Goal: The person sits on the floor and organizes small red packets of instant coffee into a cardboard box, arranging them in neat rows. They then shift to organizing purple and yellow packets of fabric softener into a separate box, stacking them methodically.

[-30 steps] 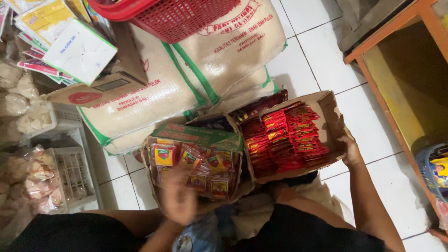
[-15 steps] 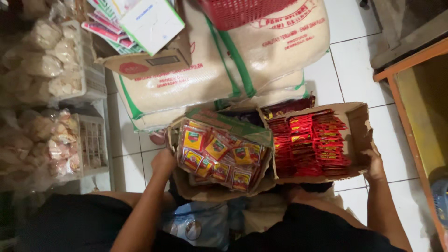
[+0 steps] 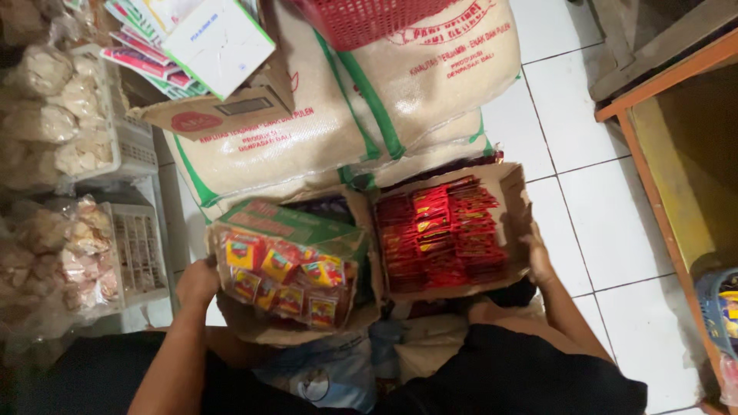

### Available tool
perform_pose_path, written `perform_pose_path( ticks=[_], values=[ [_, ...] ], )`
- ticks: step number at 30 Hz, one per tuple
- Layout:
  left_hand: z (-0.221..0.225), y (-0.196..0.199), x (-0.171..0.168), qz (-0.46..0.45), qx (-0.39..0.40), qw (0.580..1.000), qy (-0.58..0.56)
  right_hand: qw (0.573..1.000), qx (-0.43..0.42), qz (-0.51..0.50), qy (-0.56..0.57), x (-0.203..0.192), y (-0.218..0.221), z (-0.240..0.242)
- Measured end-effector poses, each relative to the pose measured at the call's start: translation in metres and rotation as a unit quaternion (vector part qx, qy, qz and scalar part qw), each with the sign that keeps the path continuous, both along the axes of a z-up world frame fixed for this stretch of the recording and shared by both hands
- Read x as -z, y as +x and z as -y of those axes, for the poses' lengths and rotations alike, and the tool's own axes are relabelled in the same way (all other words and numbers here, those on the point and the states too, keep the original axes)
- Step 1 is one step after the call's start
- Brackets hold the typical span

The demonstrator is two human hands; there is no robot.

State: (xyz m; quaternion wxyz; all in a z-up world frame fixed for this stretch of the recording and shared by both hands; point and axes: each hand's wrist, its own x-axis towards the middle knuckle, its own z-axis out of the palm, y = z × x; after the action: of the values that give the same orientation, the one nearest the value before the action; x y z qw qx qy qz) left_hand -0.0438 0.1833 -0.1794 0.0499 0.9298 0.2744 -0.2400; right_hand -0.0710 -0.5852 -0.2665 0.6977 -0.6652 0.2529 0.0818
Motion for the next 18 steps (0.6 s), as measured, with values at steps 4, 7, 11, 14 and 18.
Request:
perform_pose_path(
  ticks=[4,7,11,14,18],
  values=[
    [-0.004,-0.005,0.003,0.035,0.0,0.999,0.016,0.997,0.027,-0.028,-0.068,0.003,0.003,-0.018],
    [0.003,-0.008,-0.001,0.053,-0.048,0.997,0.013,0.988,0.003,0.012,-0.151,0.001,-0.003,-0.021],
    [0.016,-0.013,-0.012,0.159,-0.08,0.983,-0.04,0.956,-0.078,-0.099,-0.263,-0.014,-0.004,-0.007],
    [0.033,-0.01,-0.029,0.302,-0.066,0.937,-0.164,0.947,-0.12,-0.066,-0.292,-0.043,0.008,0.013],
    [0.07,-0.015,-0.059,0.362,0.008,0.893,-0.266,0.889,-0.217,-0.075,-0.396,-0.122,0.034,0.042]
  ],
)
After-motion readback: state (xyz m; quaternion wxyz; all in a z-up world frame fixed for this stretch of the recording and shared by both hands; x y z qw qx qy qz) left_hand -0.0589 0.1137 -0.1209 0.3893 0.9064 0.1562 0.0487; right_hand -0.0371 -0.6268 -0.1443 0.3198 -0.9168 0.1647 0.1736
